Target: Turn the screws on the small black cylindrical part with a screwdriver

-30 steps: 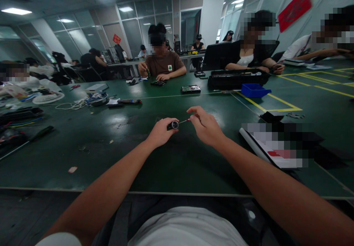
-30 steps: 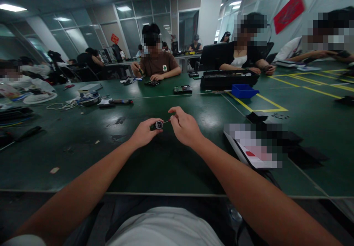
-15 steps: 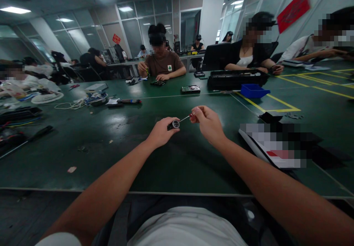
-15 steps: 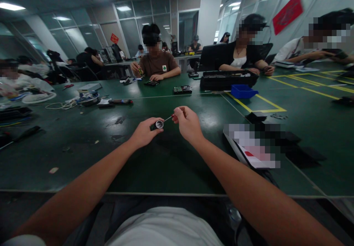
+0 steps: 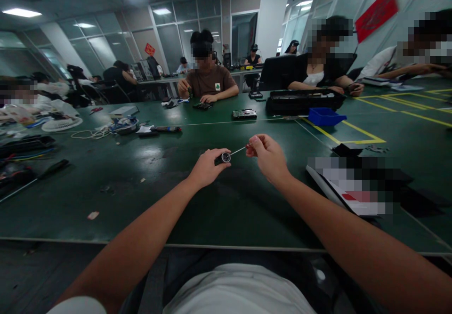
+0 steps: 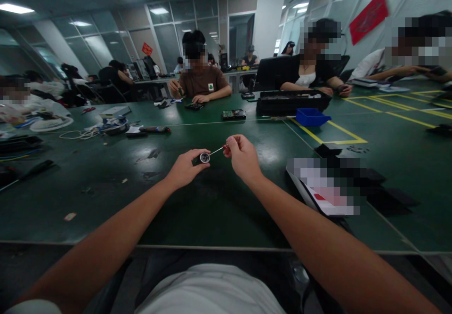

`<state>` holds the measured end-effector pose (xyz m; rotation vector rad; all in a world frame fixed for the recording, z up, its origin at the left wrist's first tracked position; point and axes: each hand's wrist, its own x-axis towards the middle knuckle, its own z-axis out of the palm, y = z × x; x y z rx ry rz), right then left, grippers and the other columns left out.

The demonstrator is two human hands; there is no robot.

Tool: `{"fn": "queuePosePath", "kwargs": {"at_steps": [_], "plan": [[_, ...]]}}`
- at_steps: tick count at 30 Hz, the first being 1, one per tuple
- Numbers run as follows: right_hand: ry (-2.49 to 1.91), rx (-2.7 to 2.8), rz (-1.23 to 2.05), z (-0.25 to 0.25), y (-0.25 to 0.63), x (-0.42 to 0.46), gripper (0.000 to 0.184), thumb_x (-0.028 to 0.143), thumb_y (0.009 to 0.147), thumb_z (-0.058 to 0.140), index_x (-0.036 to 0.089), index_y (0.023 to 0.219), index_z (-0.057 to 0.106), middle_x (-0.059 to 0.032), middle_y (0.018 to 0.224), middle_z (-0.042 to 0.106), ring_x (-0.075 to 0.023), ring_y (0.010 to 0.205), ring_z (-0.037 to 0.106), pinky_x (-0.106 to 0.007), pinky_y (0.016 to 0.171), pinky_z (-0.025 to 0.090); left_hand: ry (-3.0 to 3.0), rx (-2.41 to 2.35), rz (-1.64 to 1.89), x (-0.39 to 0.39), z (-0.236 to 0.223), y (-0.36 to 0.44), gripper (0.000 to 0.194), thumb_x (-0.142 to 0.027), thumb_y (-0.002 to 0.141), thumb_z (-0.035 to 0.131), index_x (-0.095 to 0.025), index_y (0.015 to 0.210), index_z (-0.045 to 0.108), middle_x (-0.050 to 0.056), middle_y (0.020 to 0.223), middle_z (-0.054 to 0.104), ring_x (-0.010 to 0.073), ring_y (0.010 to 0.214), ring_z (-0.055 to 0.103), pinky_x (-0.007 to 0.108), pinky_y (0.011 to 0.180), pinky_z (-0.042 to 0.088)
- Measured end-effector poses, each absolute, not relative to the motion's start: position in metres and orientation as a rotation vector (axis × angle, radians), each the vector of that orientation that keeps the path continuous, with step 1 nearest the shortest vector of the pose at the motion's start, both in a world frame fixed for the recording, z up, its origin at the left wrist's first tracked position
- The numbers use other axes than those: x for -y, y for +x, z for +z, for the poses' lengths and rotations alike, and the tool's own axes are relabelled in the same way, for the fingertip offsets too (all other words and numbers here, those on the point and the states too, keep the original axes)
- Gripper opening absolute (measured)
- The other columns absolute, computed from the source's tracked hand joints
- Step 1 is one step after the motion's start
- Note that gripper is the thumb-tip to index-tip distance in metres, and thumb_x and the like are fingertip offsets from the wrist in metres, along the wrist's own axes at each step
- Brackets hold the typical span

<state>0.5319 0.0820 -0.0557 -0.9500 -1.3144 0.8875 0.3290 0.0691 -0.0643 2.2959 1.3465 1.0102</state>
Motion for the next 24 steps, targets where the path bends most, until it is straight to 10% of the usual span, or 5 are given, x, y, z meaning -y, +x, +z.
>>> {"fn": "queuePosePath", "kwargs": {"at_steps": [24], "plan": [[-1.16, 1.578, 0.561, -0.04, 0.538, -0.067, 0.032, 0.05, 0.086, 0.063, 0.021, 0.076, 0.065, -0.0006, 0.059, 0.064, -0.0158, 0.055, 0.059, -0.03, 0.057, 0.042, 2.323, -1.408, 0.965, -0.07, -0.064, 0.326, 0.037, -0.028, 0.084, 0.073, -0.024, 0.121, 0.068, 0.006, 0.116, 0.072, 0.026, 0.108, 0.063, 0.048, 0.107, 0.039]]}}
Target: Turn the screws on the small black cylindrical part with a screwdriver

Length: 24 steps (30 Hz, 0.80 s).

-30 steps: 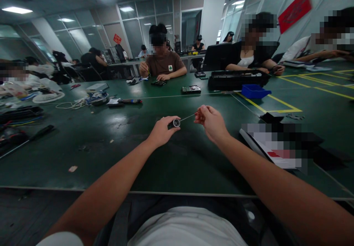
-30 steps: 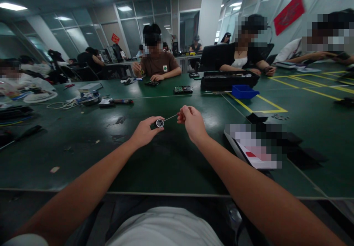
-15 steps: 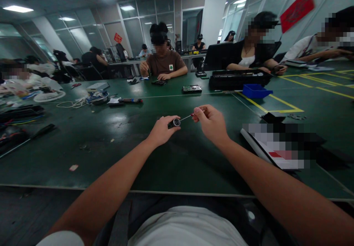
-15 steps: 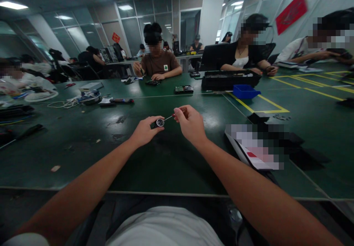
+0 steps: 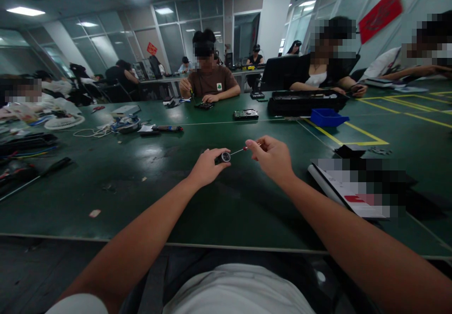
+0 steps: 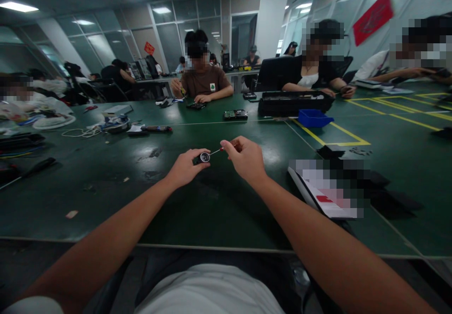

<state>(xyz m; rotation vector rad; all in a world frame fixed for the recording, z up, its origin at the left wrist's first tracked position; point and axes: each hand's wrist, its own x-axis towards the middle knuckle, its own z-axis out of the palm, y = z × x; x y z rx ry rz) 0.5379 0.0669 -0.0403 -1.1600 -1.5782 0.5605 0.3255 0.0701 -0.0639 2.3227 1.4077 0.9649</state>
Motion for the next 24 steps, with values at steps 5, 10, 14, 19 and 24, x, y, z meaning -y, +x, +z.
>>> {"fn": "queuePosePath", "kwargs": {"at_steps": [5, 10, 14, 19, 24], "plan": [[-1.03, 1.712, 0.565, -0.044, 0.5373, -0.0655, 0.013, 0.033, 0.09, 0.055, 0.023, 0.09, 0.063, -0.0002, 0.072, 0.066, -0.016, 0.063, 0.06, -0.03, 0.06, 0.042, 2.358, -1.427, 0.933, -0.0718, -0.0655, 0.3239, 0.037, -0.028, 0.084, 0.072, -0.024, 0.121, 0.067, 0.007, 0.117, 0.072, 0.0266, 0.11, 0.063, 0.052, 0.111, 0.034], [-1.135, 1.774, 0.462, -0.0439, 0.537, -0.0656, 0.031, 0.045, 0.096, 0.046, 0.023, 0.084, 0.063, 0.0, 0.063, 0.061, -0.0165, 0.058, 0.056, -0.031, 0.058, 0.036, 2.358, -1.435, 0.907, -0.0731, -0.0685, 0.3235, 0.039, -0.027, 0.085, 0.072, -0.025, 0.123, 0.066, 0.007, 0.123, 0.07, 0.0266, 0.117, 0.061, 0.054, 0.115, 0.029], [-1.1, 1.819, 0.428, -0.0445, 0.5368, -0.0658, 0.022, 0.033, 0.096, 0.044, 0.024, 0.103, 0.063, -0.0015, 0.077, 0.067, -0.0182, 0.068, 0.06, -0.032, 0.064, 0.039, 2.365, -1.433, 0.895, -0.0736, -0.0689, 0.3232, 0.039, -0.028, 0.085, 0.071, -0.024, 0.123, 0.066, 0.007, 0.123, 0.07, 0.0264, 0.117, 0.061, 0.054, 0.115, 0.029], [-1.08, 1.846, 0.46, -0.0427, 0.5373, -0.0642, 0.025, 0.034, 0.098, 0.041, 0.025, 0.105, 0.063, -0.0017, 0.079, 0.067, -0.0199, 0.071, 0.061, -0.033, 0.067, 0.04, 2.365, -1.45, 0.911, -0.0727, -0.0665, 0.3228, 0.038, -0.027, 0.084, 0.072, -0.023, 0.122, 0.067, 0.007, 0.118, 0.072, 0.0267, 0.111, 0.063, 0.053, 0.112, 0.034], [-1.066, 1.748, 0.515, -0.0449, 0.5343, -0.0645, 0.024, 0.031, 0.095, 0.048, 0.026, 0.115, 0.06, -0.0007, 0.079, 0.065, -0.0188, 0.069, 0.06, -0.034, 0.067, 0.042, 2.374, -1.437, 0.885, -0.0743, -0.0677, 0.3229, 0.038, -0.029, 0.086, 0.07, -0.023, 0.123, 0.066, 0.007, 0.121, 0.071, 0.0275, 0.114, 0.062, 0.054, 0.114, 0.032]]}}
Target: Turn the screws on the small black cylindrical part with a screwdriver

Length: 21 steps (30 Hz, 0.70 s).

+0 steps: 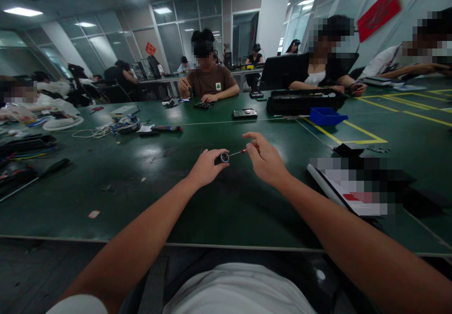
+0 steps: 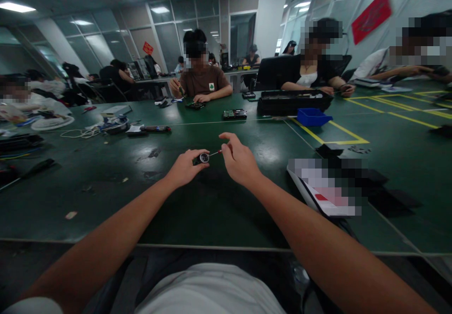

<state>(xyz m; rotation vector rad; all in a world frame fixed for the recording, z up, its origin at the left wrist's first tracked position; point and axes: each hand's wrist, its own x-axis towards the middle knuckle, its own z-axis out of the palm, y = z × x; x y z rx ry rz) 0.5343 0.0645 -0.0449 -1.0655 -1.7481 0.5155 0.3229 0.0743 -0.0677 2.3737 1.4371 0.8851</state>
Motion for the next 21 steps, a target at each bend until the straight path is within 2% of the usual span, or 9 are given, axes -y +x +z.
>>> {"fn": "queuePosePath", "kwargs": {"at_steps": [3, 5, 10, 15, 21], "plan": [[-0.969, 1.559, 0.709, -0.051, 0.531, -0.072, 0.017, 0.036, 0.09, 0.057, 0.024, 0.102, 0.059, -0.0017, 0.083, 0.066, -0.0173, 0.071, 0.06, -0.033, 0.069, 0.048, 2.354, -1.435, 0.883, -0.075, -0.069, 0.323, 0.037, -0.03, 0.086, 0.07, -0.024, 0.123, 0.065, 0.007, 0.123, 0.07, 0.0278, 0.117, 0.062, 0.055, 0.116, 0.029], [-0.922, 1.431, 0.895, -0.055, 0.531, -0.079, 0.02, 0.042, 0.089, 0.059, 0.022, 0.091, 0.06, -0.0025, 0.08, 0.066, -0.0166, 0.069, 0.061, -0.034, 0.069, 0.051, 2.356, -1.396, 0.894, -0.075, -0.069, 0.324, 0.038, -0.03, 0.086, 0.069, -0.024, 0.124, 0.065, 0.007, 0.125, 0.07, 0.0273, 0.119, 0.061, 0.057, 0.118, 0.026], [-0.961, 0.995, 1.354, -0.059, 0.537, -0.093, 0.029, 0.046, 0.091, 0.056, 0.022, 0.074, 0.056, 0.0014, 0.059, 0.052, -0.0135, 0.052, 0.05, -0.036, 0.068, 0.057, 2.375, -1.299, 0.98, -0.073, -0.064, 0.325, 0.041, -0.028, 0.088, 0.068, -0.026, 0.128, 0.062, 0.006, 0.13, 0.067, 0.0242, 0.124, 0.059, 0.057, 0.121, 0.02], [-0.949, 1.014, 1.176, -0.057, 0.534, -0.088, 0.023, 0.043, 0.09, 0.06, 0.022, 0.08, 0.057, 0.0001, 0.07, 0.059, -0.0128, 0.058, 0.055, -0.03, 0.062, 0.054, 2.371, -1.332, 0.932, -0.074, -0.063, 0.326, 0.039, -0.027, 0.087, 0.069, -0.026, 0.126, 0.063, 0.006, 0.127, 0.068, 0.0253, 0.122, 0.06, 0.059, 0.12, 0.02], [-0.957, 1.178, 0.977, -0.056, 0.531, -0.083, 0.028, 0.05, 0.089, 0.059, 0.022, 0.083, 0.057, 0.0005, 0.073, 0.061, -0.0127, 0.058, 0.056, -0.029, 0.057, 0.048, 2.386, -1.346, 0.91, -0.073, -0.063, 0.325, 0.039, -0.026, 0.087, 0.069, -0.026, 0.126, 0.064, 0.007, 0.127, 0.068, 0.0263, 0.119, 0.06, 0.059, 0.118, 0.023]]}}
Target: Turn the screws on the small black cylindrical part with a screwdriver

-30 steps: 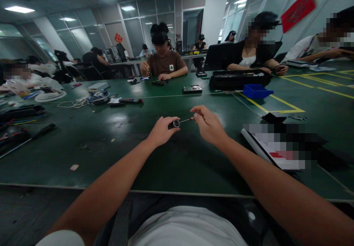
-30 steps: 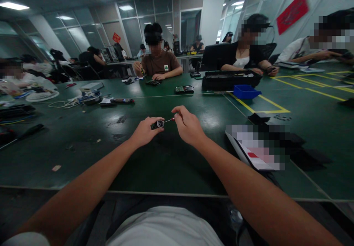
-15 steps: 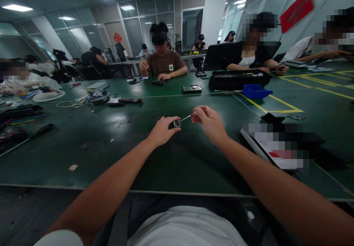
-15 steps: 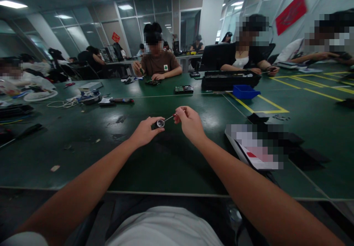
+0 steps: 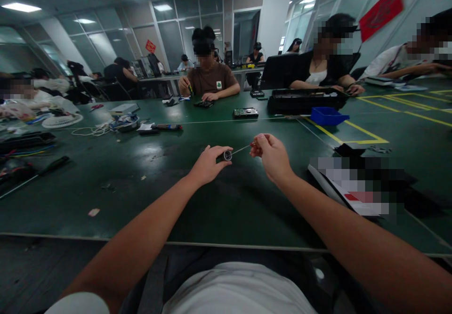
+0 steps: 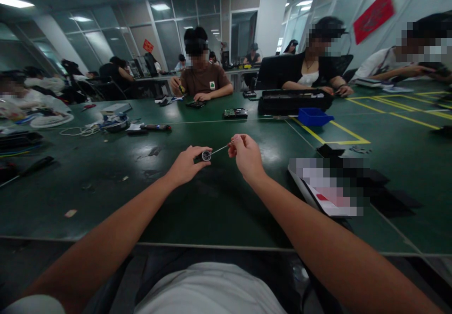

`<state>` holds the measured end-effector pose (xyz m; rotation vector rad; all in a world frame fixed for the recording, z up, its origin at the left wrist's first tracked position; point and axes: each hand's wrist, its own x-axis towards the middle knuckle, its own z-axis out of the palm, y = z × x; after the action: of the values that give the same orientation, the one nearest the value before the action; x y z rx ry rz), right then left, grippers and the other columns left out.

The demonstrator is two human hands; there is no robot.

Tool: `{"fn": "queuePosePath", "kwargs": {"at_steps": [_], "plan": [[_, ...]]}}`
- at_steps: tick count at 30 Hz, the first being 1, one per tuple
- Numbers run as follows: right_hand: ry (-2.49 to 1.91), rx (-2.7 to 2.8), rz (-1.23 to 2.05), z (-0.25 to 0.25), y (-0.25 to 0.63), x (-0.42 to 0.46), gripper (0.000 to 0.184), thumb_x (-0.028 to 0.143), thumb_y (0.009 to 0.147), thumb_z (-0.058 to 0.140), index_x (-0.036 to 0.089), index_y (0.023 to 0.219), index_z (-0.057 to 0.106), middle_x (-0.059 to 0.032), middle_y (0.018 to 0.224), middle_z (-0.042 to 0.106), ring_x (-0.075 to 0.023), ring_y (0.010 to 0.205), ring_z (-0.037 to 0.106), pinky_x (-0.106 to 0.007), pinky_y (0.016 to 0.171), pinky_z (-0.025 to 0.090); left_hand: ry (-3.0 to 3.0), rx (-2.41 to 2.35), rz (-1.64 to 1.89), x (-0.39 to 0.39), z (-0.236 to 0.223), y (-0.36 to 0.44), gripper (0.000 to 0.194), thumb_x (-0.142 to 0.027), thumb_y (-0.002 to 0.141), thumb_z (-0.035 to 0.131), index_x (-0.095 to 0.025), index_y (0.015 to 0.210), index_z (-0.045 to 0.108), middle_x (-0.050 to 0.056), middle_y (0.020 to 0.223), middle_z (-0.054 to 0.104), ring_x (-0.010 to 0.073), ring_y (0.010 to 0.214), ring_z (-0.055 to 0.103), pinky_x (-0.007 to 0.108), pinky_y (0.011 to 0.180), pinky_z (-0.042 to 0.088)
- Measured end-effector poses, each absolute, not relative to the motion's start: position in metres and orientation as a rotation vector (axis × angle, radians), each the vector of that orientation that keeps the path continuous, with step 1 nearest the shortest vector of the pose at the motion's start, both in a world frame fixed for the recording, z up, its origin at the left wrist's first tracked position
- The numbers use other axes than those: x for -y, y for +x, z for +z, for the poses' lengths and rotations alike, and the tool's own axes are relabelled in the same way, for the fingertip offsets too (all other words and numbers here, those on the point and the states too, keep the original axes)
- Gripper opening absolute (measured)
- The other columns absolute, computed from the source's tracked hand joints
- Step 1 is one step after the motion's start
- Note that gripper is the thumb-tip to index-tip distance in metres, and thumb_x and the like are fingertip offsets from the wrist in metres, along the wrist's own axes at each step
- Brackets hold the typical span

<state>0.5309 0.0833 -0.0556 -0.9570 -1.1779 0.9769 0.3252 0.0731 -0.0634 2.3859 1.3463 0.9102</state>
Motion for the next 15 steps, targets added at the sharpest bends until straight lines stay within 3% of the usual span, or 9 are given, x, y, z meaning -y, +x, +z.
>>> {"fn": "queuePosePath", "kwargs": {"at_steps": [7, 15], "plan": [[-0.969, 1.469, 0.693, -0.049, 0.53, -0.068, 0.022, 0.043, 0.094, 0.053, 0.023, 0.09, 0.059, -0.0007, 0.076, 0.065, -0.0153, 0.066, 0.061, -0.031, 0.063, 0.048, 2.393, -1.388, 0.89, -0.072, -0.062, 0.326, 0.04, -0.026, 0.086, 0.07, -0.024, 0.126, 0.064, 0.008, 0.122, 0.069, 0.0262, 0.115, 0.061, 0.059, 0.118, 0.023], [-0.942, 1.538, 0.668, -0.05, 0.529, -0.066, 0.019, 0.042, 0.095, 0.052, 0.024, 0.094, 0.058, -0.0011, 0.078, 0.068, -0.0169, 0.07, 0.065, -0.034, 0.068, 0.05, 2.39, -1.418, 0.922, -0.074, -0.062, 0.323, 0.041, -0.025, 0.086, 0.07, -0.025, 0.126, 0.064, 0.007, 0.12, 0.069, 0.0255, 0.113, 0.062, 0.057, 0.117, 0.026]]}}
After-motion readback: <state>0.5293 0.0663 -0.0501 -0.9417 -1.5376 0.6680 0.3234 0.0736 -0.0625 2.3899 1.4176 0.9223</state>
